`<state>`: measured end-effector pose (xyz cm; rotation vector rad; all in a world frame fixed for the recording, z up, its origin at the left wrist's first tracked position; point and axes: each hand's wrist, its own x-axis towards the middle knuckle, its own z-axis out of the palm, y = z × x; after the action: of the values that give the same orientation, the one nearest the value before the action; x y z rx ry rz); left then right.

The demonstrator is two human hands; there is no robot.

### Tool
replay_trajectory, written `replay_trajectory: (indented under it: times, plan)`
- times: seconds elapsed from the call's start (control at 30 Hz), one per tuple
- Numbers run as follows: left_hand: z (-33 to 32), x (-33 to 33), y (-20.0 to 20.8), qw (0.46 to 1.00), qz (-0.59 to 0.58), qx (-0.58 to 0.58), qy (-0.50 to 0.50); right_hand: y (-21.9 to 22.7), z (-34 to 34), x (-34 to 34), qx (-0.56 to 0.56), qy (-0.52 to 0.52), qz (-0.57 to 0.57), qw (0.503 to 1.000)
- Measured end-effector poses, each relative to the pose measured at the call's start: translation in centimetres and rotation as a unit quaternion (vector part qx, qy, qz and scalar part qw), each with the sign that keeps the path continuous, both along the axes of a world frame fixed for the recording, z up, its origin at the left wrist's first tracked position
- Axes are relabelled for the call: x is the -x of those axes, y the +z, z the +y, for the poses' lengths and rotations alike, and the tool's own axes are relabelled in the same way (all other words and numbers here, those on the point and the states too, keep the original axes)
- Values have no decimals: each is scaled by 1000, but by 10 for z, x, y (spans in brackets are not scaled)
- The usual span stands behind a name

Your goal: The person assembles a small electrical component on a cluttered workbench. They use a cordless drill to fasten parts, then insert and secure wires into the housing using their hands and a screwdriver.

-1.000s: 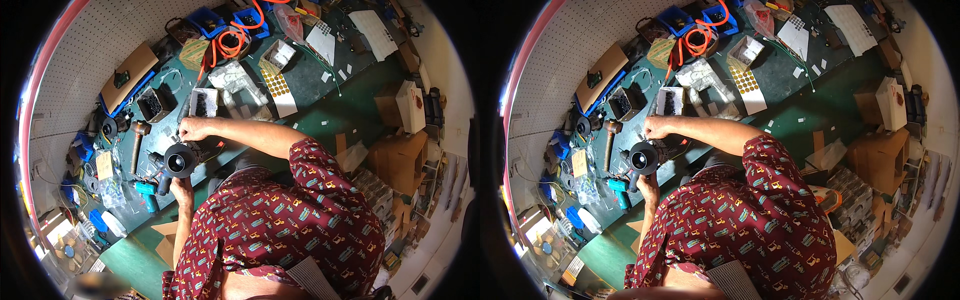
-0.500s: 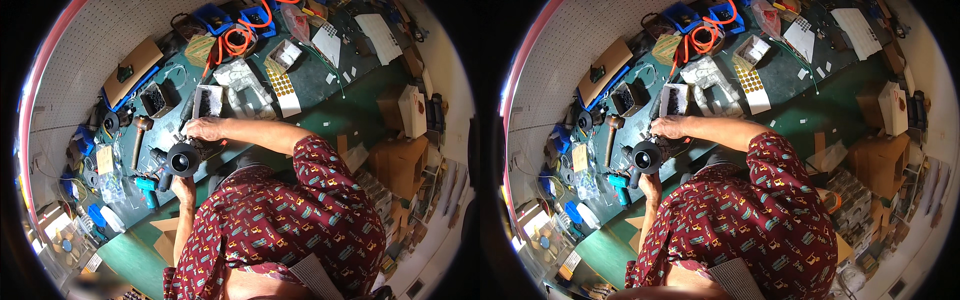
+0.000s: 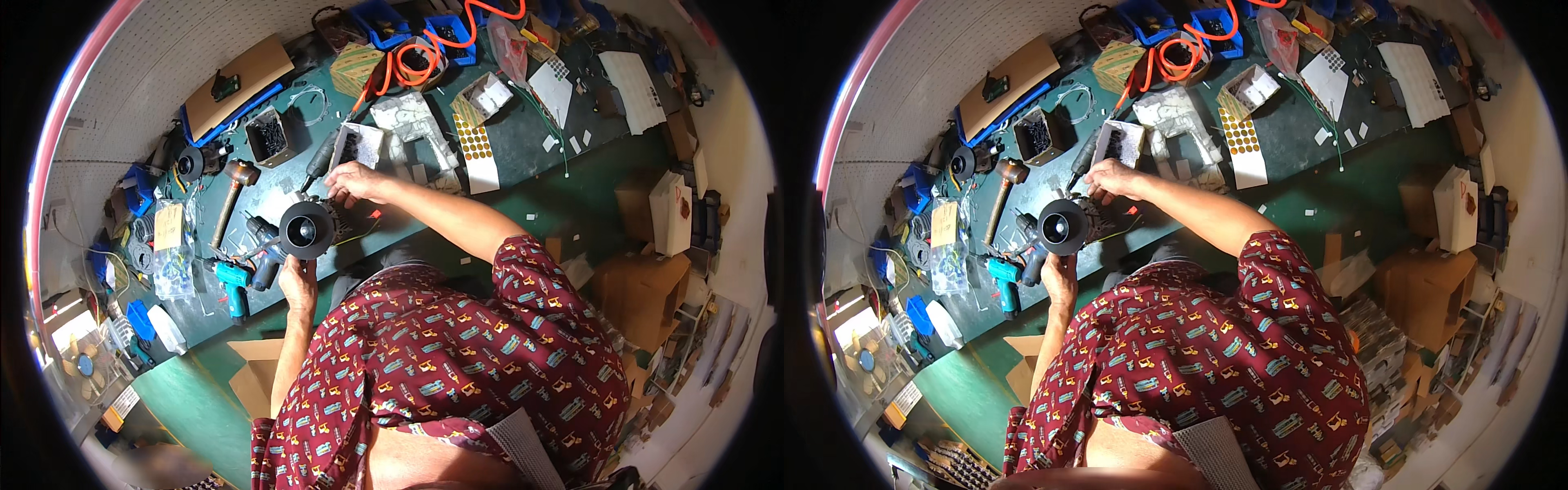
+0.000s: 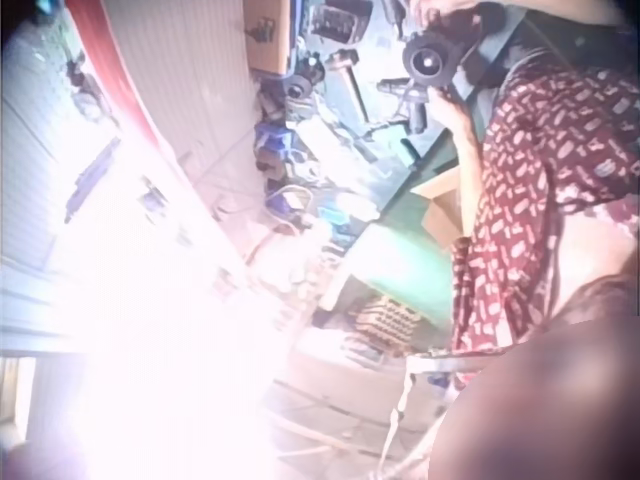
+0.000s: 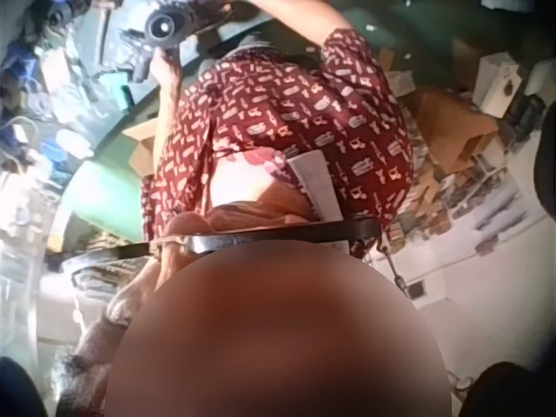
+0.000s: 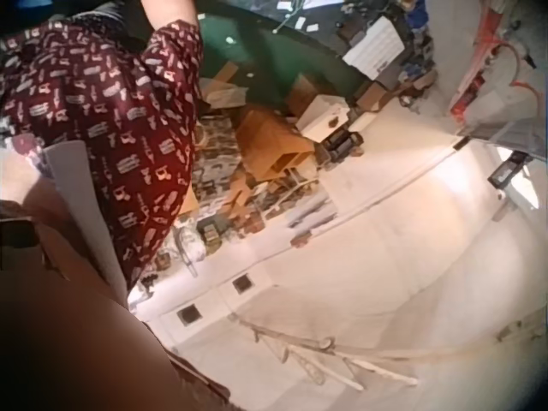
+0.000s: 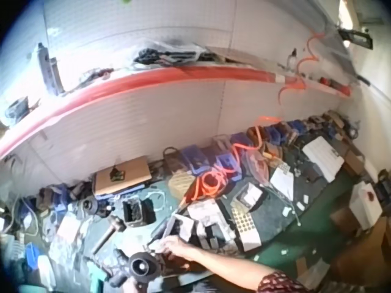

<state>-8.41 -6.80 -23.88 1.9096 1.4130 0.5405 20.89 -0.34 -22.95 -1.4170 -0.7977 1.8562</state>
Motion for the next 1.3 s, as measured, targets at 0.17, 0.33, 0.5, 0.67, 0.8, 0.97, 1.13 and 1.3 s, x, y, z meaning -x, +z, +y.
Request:
replay_trajectory:
  times: [0.17,0.33,0.5,0.67,0.8,0.97,1.13,1.3]
  plan:
    - [2,0,12,1000,-14,6,-11,24,-12,-9,-28,-68,70,995]
    - [32,15,43,989,-143,6,42,81,-3,-10,-85,-90,24,992]
    - [99,-20,161,890,-405,209,-3,172,8,27,-148,18,78,986]
    - [119,-36,163,833,-464,277,-122,193,14,56,-159,67,84,981]
    - [121,-34,165,785,-502,337,-134,195,14,63,-136,58,73,986]
    - [129,-20,123,783,-549,292,-10,190,-8,46,-49,-59,97,992]
    - [120,-11,29,903,-378,202,21,177,-67,18,-3,-161,38,986]
    - [110,-25,-6,928,-333,166,25,130,-125,16,87,-230,16,969]
